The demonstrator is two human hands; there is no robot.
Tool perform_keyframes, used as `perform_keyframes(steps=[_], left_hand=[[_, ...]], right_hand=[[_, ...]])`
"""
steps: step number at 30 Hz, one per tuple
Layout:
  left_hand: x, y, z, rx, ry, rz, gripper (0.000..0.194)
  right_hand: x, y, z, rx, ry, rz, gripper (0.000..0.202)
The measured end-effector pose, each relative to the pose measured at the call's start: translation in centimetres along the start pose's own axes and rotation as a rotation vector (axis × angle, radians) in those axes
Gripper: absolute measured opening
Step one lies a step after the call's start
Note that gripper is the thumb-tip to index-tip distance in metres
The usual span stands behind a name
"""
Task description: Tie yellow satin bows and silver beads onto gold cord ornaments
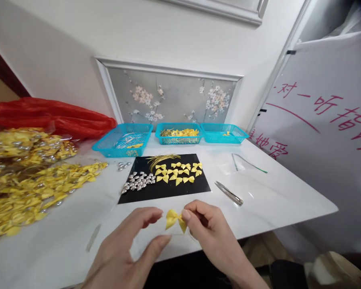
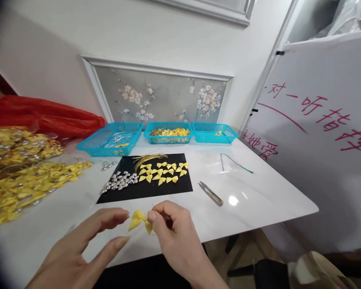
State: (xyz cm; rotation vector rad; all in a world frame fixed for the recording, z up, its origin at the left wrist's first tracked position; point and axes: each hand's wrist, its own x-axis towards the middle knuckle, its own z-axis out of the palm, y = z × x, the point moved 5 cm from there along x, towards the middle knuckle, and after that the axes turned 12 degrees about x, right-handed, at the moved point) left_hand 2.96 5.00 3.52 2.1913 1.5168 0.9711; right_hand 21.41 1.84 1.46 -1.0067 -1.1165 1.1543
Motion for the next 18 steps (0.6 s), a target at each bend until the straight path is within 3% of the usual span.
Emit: perform_keyframes(steps=[3,7,18], left_hand=[[0.6,-0.6,0.5,-0.284,-0.198,-0.236,0.034],[0.6,0.4,1.3,-0.445,-0.472,-0.264,0.027],[-1.2,0.0,2.3,-0.916,-0.562,-0.482,0.021]], right_hand=[[-0.3,-0.2,0.5,-0.046,-0.027,-0.004,0.031],[-0.5,-0.6,1.4,-0.136,-0.053,-0.061,0.028],[-0.9,-0.7,2.6,-0.075,-0.037,-0.089,0.026]])
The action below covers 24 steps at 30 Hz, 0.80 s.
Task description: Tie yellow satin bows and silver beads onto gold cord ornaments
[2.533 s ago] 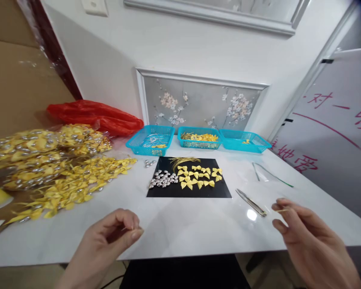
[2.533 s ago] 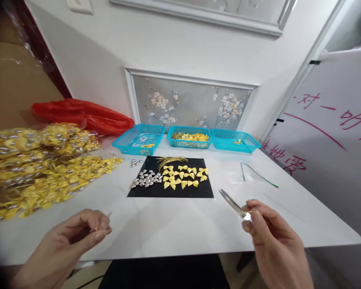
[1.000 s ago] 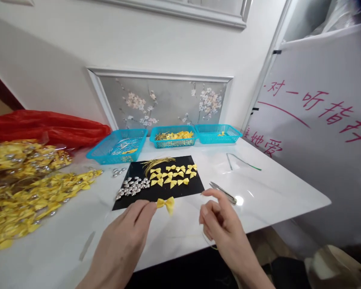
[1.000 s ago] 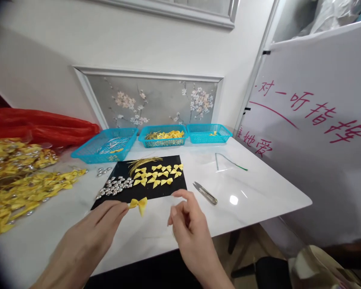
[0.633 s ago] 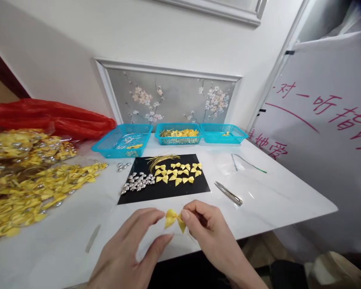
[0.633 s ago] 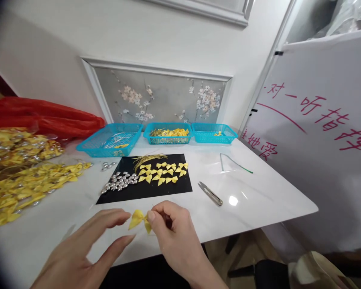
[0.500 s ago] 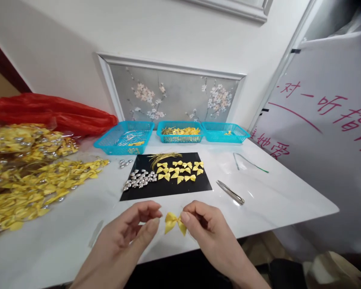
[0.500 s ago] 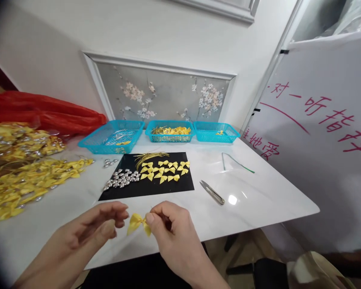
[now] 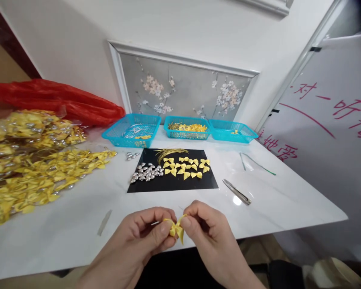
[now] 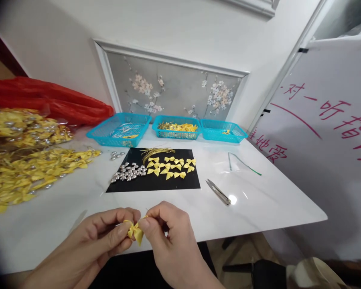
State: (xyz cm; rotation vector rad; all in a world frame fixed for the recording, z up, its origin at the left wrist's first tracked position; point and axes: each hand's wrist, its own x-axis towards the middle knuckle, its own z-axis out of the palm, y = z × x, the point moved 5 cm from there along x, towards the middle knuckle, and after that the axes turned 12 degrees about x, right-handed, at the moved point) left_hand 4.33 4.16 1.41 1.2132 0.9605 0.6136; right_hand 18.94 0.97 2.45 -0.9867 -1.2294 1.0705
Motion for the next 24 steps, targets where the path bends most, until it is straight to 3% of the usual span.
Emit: perform_keyframes(steps=[8,12,15,19,21,24], left_hand=[[-0.4,-0.3,-0.4,-0.101,0.128,0.039,0.017],[-0.3,-1.7,-0.7,-0.433,0.259,-0.159,0.015],[-0.3,-2.5,-0.5,-0.669,0.338,-0.319,0.027],[-0.3,-2.1,0.4,-0.914,0.238,-0.304,0.041],[-0.3,-2.0,0.6,-1.001,0.169,-0.267,0.041],[-0.3,-2.3,0.6,-1.07,0.151,-0.269,0.04]], right_hand=[[-0.3,0.3,0.3,0.114,0.02,-0.044,0.027],[-0.9,0.9,0.0,0.187,0.042,-0.108,0.022],[-1.4,1.1,-0.2,0.216,0.112,-0.132,0.026],[-1.5,-0.3,0.4,0.025,0.106,-0.244,0.013],[-1.2,-1.4,1.0,-0.102,0.064,-0.373,0.018],[-0.9,-2.6,1.5,-0.205,0.101,-0.531,0.023]])
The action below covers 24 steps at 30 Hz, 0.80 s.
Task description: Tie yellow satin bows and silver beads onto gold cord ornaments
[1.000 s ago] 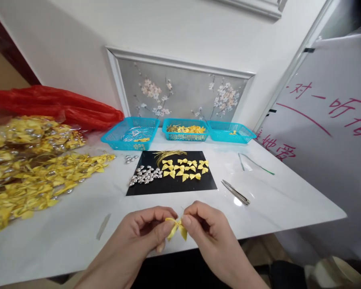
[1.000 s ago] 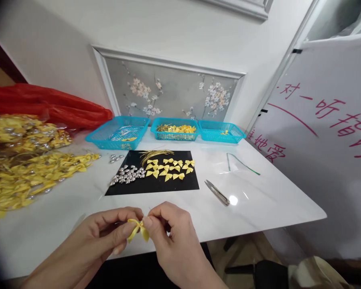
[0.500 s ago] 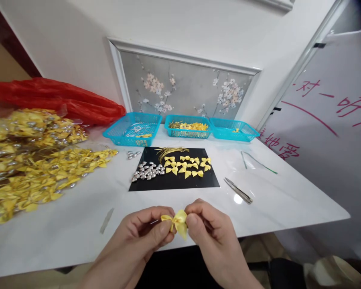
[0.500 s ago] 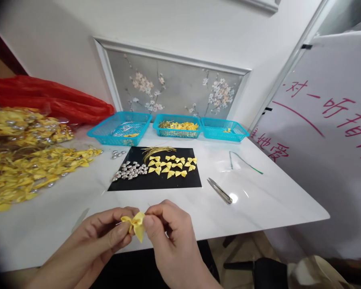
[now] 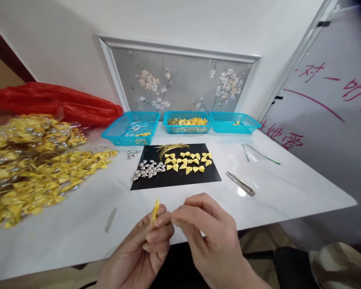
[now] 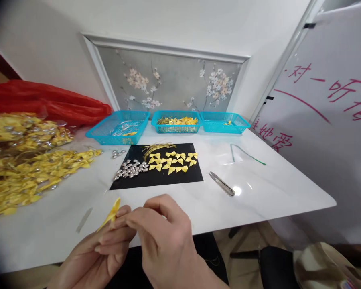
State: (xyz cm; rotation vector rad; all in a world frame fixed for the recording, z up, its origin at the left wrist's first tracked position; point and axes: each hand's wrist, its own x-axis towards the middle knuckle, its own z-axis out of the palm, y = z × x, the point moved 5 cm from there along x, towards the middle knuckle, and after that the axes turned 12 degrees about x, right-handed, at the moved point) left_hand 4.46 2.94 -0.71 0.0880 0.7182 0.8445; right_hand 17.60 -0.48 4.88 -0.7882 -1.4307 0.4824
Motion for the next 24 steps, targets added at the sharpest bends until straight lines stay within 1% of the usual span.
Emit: perform_keyframes(steps=[3,6,12,15,18,20,22,24], left_hand=[[0.24,-0.15,-0.45,-0.026,0.045,-0.011,0.04],[0.33,-0.25,-0.63,-0.028,0.074,-0.012,0.042],[0.05,-0.3,-0.59,-0.007,0.092,-0.015,0.048],[0.02,-0.39,-0.58,0.017,0.074,-0.013,0.048],[0.03,-0.33,-0.59,0.045,0.017,0.015,0.04],[0.02,-0.18,-0.54,0.088,-0.026,0.045,0.028],[-0.01,0.03,-0.52,0.172,-0.04,0.077,0.016],[-0.11,0.25,-0.52,0.288,-0.032,0.103,0.017]], right_hand=[[0.23,-0.11,0.39,-0.073,0.034,-0.037,0.023],[0.11,-0.04,0.74,-0.122,0.043,-0.05,0.022],[0.03,-0.1,1.06,-0.154,0.019,-0.083,0.023],[0.01,-0.13,1.09,-0.173,0.01,-0.086,0.022],[0.01,-0.15,1.12,-0.197,-0.005,-0.086,0.023],[0.09,-0.14,1.1,-0.218,-0.021,-0.079,0.024],[0.19,-0.19,0.96,-0.251,-0.036,-0.081,0.026],[0.25,-0.26,0.7,-0.285,-0.048,-0.093,0.029]])
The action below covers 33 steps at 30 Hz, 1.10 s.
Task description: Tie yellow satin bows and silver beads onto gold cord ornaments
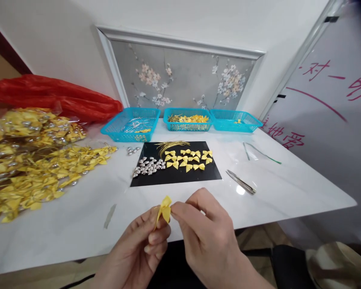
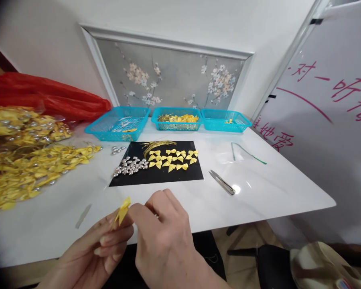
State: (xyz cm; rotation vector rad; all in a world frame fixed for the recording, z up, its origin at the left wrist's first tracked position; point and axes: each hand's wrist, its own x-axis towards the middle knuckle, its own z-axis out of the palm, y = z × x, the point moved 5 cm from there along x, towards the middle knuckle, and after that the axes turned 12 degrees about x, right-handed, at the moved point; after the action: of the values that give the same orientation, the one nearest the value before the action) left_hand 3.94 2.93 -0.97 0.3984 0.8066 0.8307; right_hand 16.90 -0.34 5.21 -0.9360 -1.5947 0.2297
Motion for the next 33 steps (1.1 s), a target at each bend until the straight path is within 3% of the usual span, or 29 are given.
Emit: perform_keyframes(steps=[6,10,17,27,33], left_hand=[[-0.5,0.2,0.2,0.282,-0.067,0.05,0.02],[-0.9,0.1,0.4,0.323,-0.077,0.069,0.022],[-1.3,0.1,0.7,0.369,-0.107,0.071,0.025],[-1.0,-0.1,0.5,0.423,-0.087,0.066,0.029],[-1.1,0.0,0.6,0.463,-0.081,0.062,0.029]], right_hand=[[-0.3,0.8,-0.9,0.088,-0.015,0.028,0.029],[-0.6,1.8,-0.8,0.271,-0.019,0.147,0.023],[-1.3,2.8,-0.3,0.397,-0.032,0.289,0.022],[-1.8,2.9,-0.4,0.372,-0.126,0.241,0.038],[-1.7,3.0,-0.6,0.352,-0.134,0.227,0.036]])
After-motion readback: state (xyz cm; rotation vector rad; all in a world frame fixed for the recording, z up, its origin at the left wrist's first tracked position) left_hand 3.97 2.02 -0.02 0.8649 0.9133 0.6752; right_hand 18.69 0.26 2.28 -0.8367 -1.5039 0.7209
